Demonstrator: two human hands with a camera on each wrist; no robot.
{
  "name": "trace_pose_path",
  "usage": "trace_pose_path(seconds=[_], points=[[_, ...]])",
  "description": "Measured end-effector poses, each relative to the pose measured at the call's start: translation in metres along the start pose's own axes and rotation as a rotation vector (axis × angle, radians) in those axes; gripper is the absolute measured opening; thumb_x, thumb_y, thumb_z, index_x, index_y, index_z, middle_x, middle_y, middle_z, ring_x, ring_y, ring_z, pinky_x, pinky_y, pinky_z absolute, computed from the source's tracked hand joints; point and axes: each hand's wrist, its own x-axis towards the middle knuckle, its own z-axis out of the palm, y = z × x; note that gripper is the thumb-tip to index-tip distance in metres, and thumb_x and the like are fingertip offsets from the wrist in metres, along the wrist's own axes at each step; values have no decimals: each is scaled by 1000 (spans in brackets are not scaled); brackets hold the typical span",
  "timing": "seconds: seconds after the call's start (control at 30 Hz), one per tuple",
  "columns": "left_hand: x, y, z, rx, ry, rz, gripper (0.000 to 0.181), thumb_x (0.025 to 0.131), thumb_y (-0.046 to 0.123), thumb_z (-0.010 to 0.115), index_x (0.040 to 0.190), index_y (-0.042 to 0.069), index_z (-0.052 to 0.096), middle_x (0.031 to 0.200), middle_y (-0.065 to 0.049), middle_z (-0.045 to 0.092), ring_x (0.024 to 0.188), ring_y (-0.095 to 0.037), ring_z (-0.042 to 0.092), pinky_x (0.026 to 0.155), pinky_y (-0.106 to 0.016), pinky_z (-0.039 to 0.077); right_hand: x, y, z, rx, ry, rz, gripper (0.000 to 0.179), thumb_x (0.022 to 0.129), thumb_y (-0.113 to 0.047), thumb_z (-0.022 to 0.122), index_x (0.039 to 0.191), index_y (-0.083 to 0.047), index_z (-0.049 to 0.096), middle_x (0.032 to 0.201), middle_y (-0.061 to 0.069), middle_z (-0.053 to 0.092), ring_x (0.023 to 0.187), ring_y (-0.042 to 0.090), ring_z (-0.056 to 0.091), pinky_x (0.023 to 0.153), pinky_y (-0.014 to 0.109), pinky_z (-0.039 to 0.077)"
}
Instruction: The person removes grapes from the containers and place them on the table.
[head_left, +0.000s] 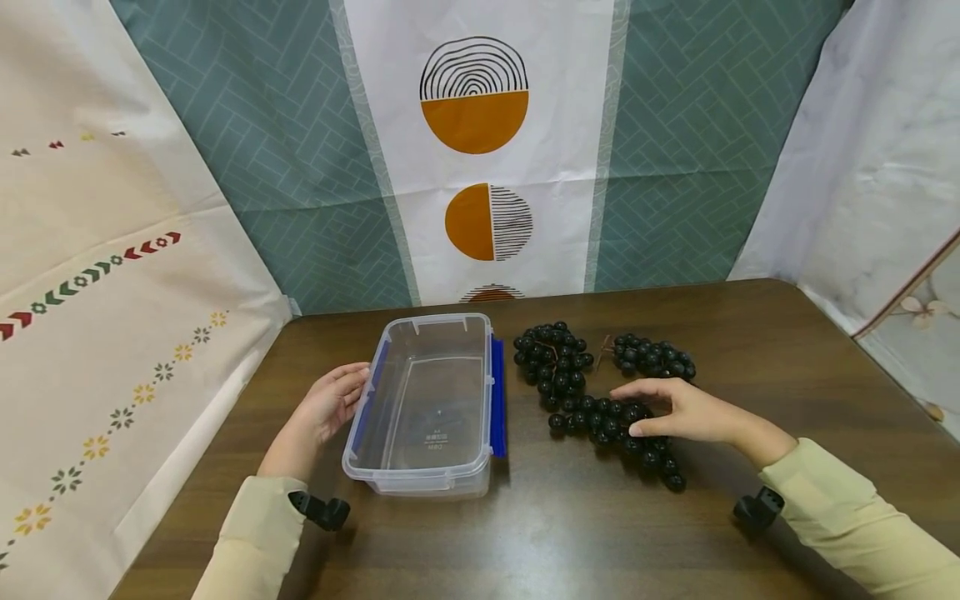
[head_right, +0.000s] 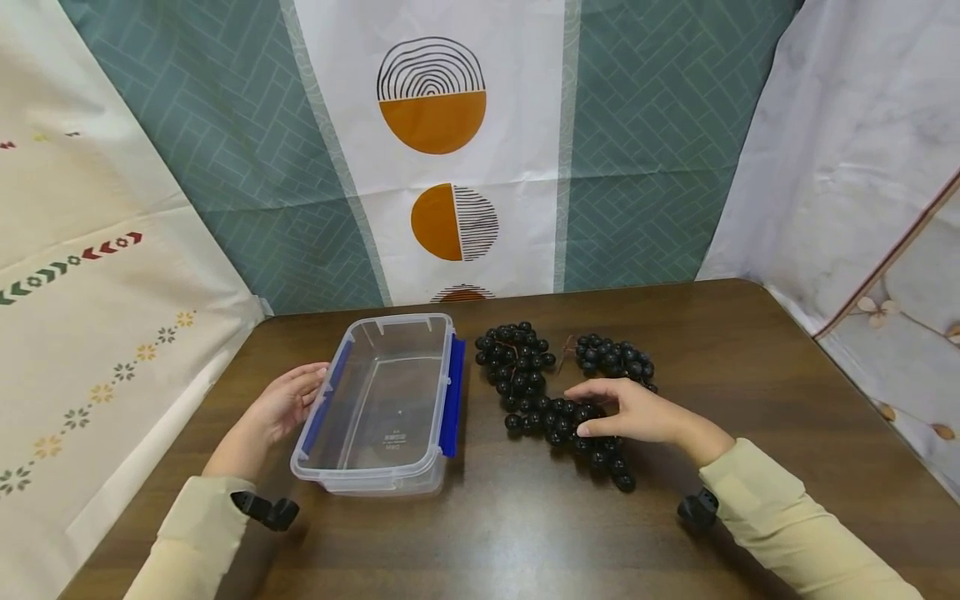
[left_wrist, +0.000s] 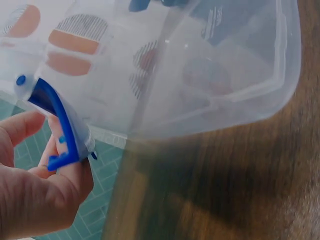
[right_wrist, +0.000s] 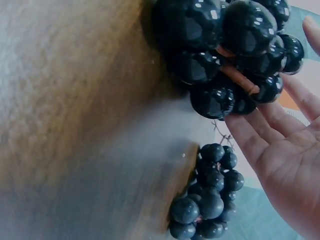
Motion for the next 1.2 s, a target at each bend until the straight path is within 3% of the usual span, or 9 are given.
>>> trace_pose_path(seconds=[0.13,0.27,0.47,0.57,0.7,0.77,0.83,1.0,1.2], points=[[-1,5,0,-6,15,-19,16,100,13,46,95,19,59,83,11,65,78,-2,60,71,-17,50,0,-5,-5,12,5,14,48,93,-22,63,133,1,51,131,19,56,120,29,53,93,41,49],[5,14,-1,46,23,-29,9,100,15,47,106,14,53,87,10,61,81,-3,58,73,-17,49,-1,-11,-13,-8,34,64,47,95,-25,59,134,-1,50,133,19,54,121,39,50,90,40,50],[16,30,-3,182,65,-24,21,97,21,56,114,13,47,94,8,56,83,-4,57,77,-18,52,-4,-15,-24,-84,161,113,42,95,-26,59,132,-6,54,132,16,54,120,41,49,93,52,46],[19,37,-1,257,92,-13,35,95,26,58,124,11,45,111,4,53,100,-11,54,91,-26,50,-5,-14,-32,-138,243,129,42,95,-27,59,131,-5,55,133,19,53,123,43,45,95,61,39],[22,48,3,400,100,14,64,95,37,57,145,8,30,146,-12,35,132,-32,37,110,-43,34,-5,-12,-45,-215,331,174,47,95,-32,58,133,-4,52,136,22,47,124,45,42,93,64,37],[23,53,4,486,104,38,72,94,42,55,150,8,23,154,-15,23,139,-36,27,113,-49,27,-4,-12,-52,-248,364,192,51,95,-34,57,135,-4,50,138,23,45,124,46,40,92,64,36],[24,58,5,563,105,70,76,94,46,54,151,10,20,155,-17,21,140,-38,24,112,-55,24,-2,-13,-59,-277,392,201,54,95,-35,57,138,-3,47,140,26,42,125,48,37,94,66,32],[28,71,9,731,107,224,75,95,52,47,152,13,19,155,-20,20,141,-40,20,111,-59,22,3,-16,-75,-346,444,233,62,94,-41,57,142,-3,42,143,31,34,128,54,27,96,69,25],[30,76,14,866,88,371,71,97,53,40,153,14,18,155,-21,15,140,-43,18,109,-63,21,11,-17,-89,-460,426,311,71,93,-51,53,146,-8,36,149,32,23,131,58,18,100,72,15]])
